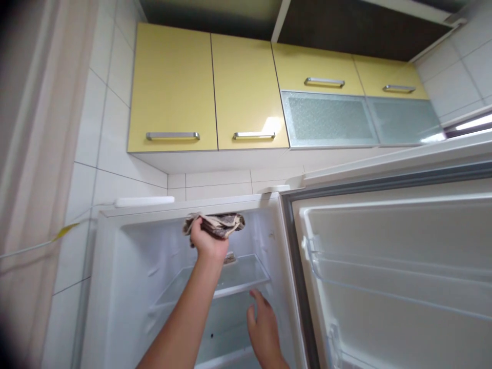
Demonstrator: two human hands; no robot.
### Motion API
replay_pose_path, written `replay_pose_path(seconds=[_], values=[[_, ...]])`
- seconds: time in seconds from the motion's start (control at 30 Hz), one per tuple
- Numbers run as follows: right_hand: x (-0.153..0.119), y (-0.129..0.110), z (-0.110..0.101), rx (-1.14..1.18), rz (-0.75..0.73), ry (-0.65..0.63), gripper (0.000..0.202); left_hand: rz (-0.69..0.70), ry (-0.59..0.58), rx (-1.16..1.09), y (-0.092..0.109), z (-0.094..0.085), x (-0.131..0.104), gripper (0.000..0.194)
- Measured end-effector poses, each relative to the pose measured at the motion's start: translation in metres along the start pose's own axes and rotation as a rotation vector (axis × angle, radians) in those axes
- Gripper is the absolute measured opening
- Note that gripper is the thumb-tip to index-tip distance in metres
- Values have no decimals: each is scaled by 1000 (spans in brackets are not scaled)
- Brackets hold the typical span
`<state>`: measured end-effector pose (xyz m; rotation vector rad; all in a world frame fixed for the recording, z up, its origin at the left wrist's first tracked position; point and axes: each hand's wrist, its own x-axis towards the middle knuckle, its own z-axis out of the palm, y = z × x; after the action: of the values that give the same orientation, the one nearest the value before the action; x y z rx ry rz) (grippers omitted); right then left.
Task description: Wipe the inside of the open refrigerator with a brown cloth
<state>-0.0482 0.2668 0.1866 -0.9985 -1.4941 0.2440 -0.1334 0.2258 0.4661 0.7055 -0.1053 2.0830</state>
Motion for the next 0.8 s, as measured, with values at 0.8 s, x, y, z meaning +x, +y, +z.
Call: replay_pose_path(seconds=[0.8], values=[[-97,-69,-133,1531,704,-388,67,-506,158,395,65,-114,-225,59]])
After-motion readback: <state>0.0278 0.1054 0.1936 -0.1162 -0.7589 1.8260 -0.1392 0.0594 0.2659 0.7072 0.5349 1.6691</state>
